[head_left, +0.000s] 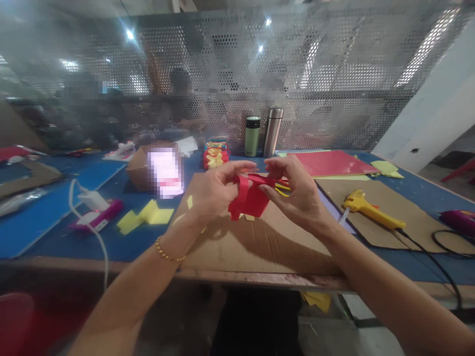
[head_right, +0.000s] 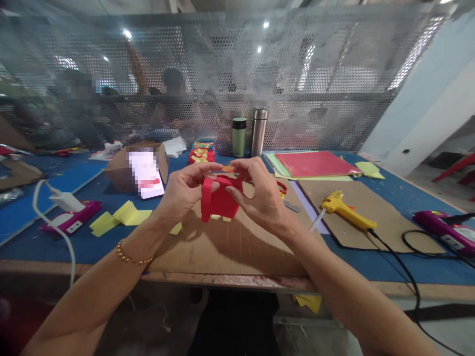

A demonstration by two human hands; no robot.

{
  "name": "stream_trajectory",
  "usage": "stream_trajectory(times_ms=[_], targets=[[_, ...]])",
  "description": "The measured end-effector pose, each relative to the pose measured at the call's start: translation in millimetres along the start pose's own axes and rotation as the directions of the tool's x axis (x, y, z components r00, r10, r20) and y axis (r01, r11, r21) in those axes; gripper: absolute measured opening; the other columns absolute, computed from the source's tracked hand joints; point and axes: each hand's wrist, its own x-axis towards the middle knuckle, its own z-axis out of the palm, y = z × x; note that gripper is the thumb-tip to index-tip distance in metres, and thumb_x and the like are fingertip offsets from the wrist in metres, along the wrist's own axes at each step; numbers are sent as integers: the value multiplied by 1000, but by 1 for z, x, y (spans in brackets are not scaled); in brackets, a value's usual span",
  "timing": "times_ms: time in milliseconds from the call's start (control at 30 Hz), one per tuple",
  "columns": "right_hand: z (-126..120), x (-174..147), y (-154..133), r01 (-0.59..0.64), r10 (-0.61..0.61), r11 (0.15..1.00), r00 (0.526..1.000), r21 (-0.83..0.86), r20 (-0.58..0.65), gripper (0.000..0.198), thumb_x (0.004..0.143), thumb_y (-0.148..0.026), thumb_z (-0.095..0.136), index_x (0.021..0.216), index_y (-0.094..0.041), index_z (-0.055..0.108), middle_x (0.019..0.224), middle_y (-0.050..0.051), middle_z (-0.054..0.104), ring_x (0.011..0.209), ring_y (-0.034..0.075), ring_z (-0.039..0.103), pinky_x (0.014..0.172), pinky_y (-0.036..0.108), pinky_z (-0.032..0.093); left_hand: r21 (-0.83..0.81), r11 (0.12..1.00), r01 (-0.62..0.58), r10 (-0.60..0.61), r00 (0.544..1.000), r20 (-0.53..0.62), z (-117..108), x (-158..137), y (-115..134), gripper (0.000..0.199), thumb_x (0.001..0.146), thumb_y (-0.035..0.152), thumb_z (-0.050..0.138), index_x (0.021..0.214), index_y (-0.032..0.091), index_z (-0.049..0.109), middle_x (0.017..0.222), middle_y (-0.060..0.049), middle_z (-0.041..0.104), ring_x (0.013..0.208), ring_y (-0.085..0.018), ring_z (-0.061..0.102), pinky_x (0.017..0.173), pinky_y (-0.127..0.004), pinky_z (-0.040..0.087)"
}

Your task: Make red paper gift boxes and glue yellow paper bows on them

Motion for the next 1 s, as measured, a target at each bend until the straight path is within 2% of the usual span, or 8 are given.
stream_trajectory(times_ms=[200, 467, 767, 1000], targets=[[-3, -3, 4, -85, 84, 994, 996, 70, 10, 31, 96, -41, 70, 121, -24, 61, 107, 5, 69, 91, 19, 66, 84, 38, 57, 83, 995, -47, 51, 997, -50, -3, 2, -2, 41, 77, 20, 79, 118, 20, 78, 91, -3, 80, 80, -13, 72, 69, -20, 58], [1, -3, 4, -153, 146, 982, 987, 111, 69, 37, 96, -51, 68, 120, -23, 61, 113, 8, 72, 97, 21, 69, 89, 41, 57, 79, 996, -44, 46, 999, -19, 1, -2, 2, 35, 78, 20, 77, 114, 18, 77, 95, -5, 80, 84, -15, 74, 76, -25, 61], [3, -4, 6, -169, 163, 975, 985, 145, 49, 36, 96, -51, 68, 119, -23, 62, 111, 7, 73, 96, 21, 68, 89, 40, 57, 61, 998, -13, 12, 1000, 18, 2, -1, 6, 37, 77, 22, 79, 113, 18, 78, 88, -4, 80, 80, -16, 73, 71, -25, 62], [-1, -5, 9, -164, 162, 974, 987, 160, 25, 34, 97, -47, 68, 121, -24, 62, 111, 6, 73, 91, 18, 68, 84, 36, 57, 53, 999, 13, -13, 1000, -3, -7, 3, -3, 42, 78, 23, 81, 120, 21, 78, 99, -4, 80, 82, -14, 73, 72, -24, 61]])
